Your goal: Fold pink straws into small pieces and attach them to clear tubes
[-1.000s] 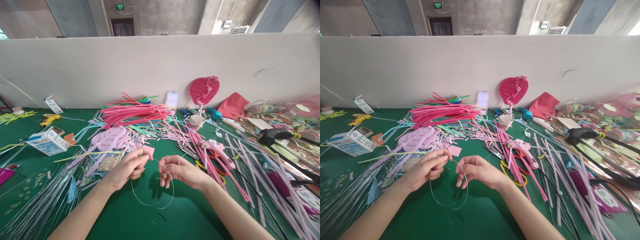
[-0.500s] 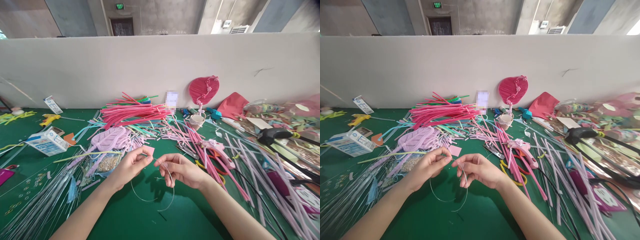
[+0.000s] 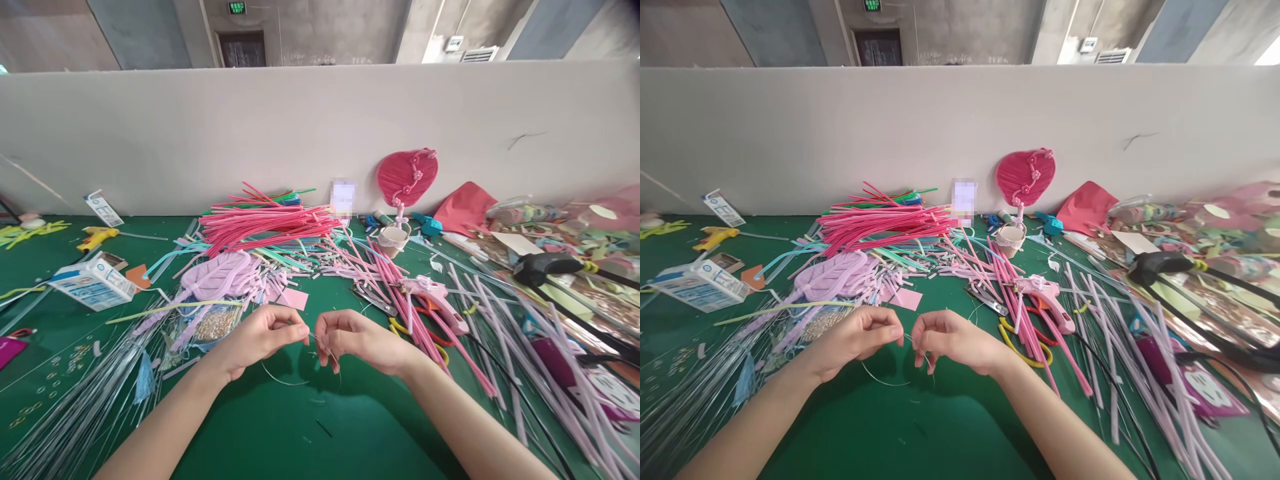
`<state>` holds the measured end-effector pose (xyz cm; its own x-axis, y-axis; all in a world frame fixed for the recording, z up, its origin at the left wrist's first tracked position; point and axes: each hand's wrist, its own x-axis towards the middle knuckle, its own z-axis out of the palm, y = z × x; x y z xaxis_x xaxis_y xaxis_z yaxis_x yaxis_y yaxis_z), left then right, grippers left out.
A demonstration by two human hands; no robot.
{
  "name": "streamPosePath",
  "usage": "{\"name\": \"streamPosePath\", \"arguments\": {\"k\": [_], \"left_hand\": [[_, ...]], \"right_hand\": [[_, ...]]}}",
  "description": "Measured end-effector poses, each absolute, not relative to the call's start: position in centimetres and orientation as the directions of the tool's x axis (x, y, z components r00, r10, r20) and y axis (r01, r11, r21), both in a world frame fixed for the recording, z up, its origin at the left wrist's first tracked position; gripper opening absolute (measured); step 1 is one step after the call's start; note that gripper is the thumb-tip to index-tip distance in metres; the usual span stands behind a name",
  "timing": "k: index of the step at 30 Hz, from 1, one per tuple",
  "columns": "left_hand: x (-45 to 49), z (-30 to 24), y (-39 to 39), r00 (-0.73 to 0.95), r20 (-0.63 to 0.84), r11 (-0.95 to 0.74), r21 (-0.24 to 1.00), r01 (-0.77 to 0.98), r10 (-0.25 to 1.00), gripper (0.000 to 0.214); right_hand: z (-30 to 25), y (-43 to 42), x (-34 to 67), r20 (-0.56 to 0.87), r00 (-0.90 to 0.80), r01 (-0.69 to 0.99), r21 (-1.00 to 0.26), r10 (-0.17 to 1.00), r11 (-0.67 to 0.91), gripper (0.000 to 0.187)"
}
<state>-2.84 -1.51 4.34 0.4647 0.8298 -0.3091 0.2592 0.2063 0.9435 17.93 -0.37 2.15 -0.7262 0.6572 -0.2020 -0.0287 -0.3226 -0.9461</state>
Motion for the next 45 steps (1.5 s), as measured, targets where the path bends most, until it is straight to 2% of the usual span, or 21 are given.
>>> {"name": "streamPosePath", "arguments": {"k": [4, 8, 10, 12, 14, 17, 19, 21, 23, 24, 25, 26, 27, 29, 31, 33, 36, 39, 41, 45], "left_hand": [[-2.9, 4.8, -1.7, 0.494, -0.319, 0.187, 0.936, 0.297, 0.809, 0.022], [-2.8, 5.0, -1.9, 0.519, -0.32, 0.176, 0.935, 0.307, 0.793, 0.022], [-2.7, 5.1, -2.0, 0.491, -0.302, 0.165, 0.939, 0.303, 0.817, 0.023], [-2.6, 5.2, -2.0, 0.424, -0.257, 0.133, 0.945, 0.299, 0.869, 0.023], [-2.5, 5.1, -2.0, 0.348, -0.181, 0.074, 0.952, 0.299, 0.92, 0.024], [-2.3, 4.8, -2.0, 0.276, -0.089, 0.0, 0.952, 0.307, 0.957, 0.028], [-2.1, 4.6, -2.2, 0.243, -0.063, -0.012, 0.955, 0.295, 0.968, 0.032], [-1.8, 4.5, -2.3, 0.205, -0.046, -0.009, 0.965, 0.261, 0.978, 0.034], [-1.6, 4.5, -2.4, 0.168, -0.038, -0.001, 0.974, 0.225, 0.985, 0.036], [-1.6, 4.5, -2.4, 0.154, -0.038, 0.004, 0.977, 0.212, 0.987, 0.036], [-1.7, 4.5, -2.4, 0.143, -0.04, 0.01, 0.979, 0.203, 0.989, 0.036], [-1.8, 4.6, -2.4, 0.136, -0.046, 0.019, 0.98, 0.196, 0.99, 0.035], [-1.9, 4.6, -2.3, 0.13, -0.055, 0.03, 0.981, 0.19, 0.99, 0.034], [-2.2, 4.7, -2.1, 0.128, -0.082, 0.06, 0.983, 0.172, 0.988, 0.032], [-2.6, 4.9, -2.0, 0.136, -0.108, 0.087, 0.984, 0.153, 0.985, 0.031], [-2.8, 5.0, -1.9, 0.157, -0.12, 0.097, 0.985, 0.142, 0.98, 0.031], [-2.9, 5.0, -2.0, 0.231, -0.12, 0.091, 0.987, 0.134, 0.965, 0.031], [-3.0, 5.0, -2.0, 0.316, -0.101, 0.073, 0.992, 0.1, 0.943, 0.032], [-3.1, 5.0, -2.1, 0.349, -0.093, 0.071, 0.995, 0.075, 0.932, 0.032], [-3.2, 4.8, -2.2, 0.378, -0.082, 0.066, 0.996, 0.057, 0.922, 0.035]], "right_hand": [[3.0, 0.1, 18.0, -0.213, -0.768, 0.117, -0.974, 0.604, -0.194, 0.006], [4.8, 0.8, 18.4, -0.204, -0.821, 0.26, -0.965, 0.533, 0.032, 0.002], [5.9, 1.0, 18.5, -0.163, -0.832, 0.292, -0.941, 0.53, 0.17, 0.002], [6.9, 0.9, 18.3, -0.136, -0.803, 0.368, -0.879, 0.58, 0.303, 0.003], [7.7, 0.4, 17.9, -0.108, -0.712, 0.513, -0.754, 0.694, 0.41, 0.003], [7.9, -0.8, 16.8, 0.041, -0.561, 0.724, -0.46, 0.827, 0.514, 0.003], [7.4, -1.7, 15.9, 0.183, -0.531, 0.796, -0.228, 0.827, 0.561, 0.005], [6.7, -2.5, 15.1, 0.333, -0.534, 0.822, -0.011, 0.777, 0.57, 0.011], [5.9, -2.9, 14.5, 0.455, -0.533, 0.83, 0.118, 0.713, 0.545, 0.017], [5.7, -3.0, 14.3, 0.49, -0.526, 0.833, 0.129, 0.695, 0.539, 0.018], [5.5, -2.9, 14.3, 0.509, -0.507, 0.836, 0.095, 0.695, 0.54, 0.019], [5.5, -2.7, 14.4, 0.507, -0.479, 0.834, 0.008, 0.717, 0.551, 0.018], [5.5, -2.3, 14.7, 0.476, -0.45, 0.814, -0.13, 0.756, 0.566, 0.016], [5.7, -1.4, 15.6, 0.324, -0.416, 0.689, -0.498, 0.85, 0.527, 0.011], [5.8, -0.4, 16.7, 0.114, -0.465, 0.473, -0.806, 0.878, 0.355, 0.014], [5.7, 0.3, 17.5, -0.025, -0.529, 0.258, -0.957, 0.849, 0.133, 0.021], [4.8, 0.7, 17.8, -0.133, -0.616, -0.023, -0.982, 0.777, -0.186, 0.024], [3.7, 0.5, 17.5, -0.212, -0.727, -0.171, -0.865, 0.653, -0.472, 0.02], [3.2, 0.4, 17.1, -0.231, -0.783, -0.203, -0.782, 0.577, -0.589, 0.02], [2.6, 0.0, 16.5, -0.202, -0.85, -0.239, -0.674, 0.486, -0.699, 0.021]]}}
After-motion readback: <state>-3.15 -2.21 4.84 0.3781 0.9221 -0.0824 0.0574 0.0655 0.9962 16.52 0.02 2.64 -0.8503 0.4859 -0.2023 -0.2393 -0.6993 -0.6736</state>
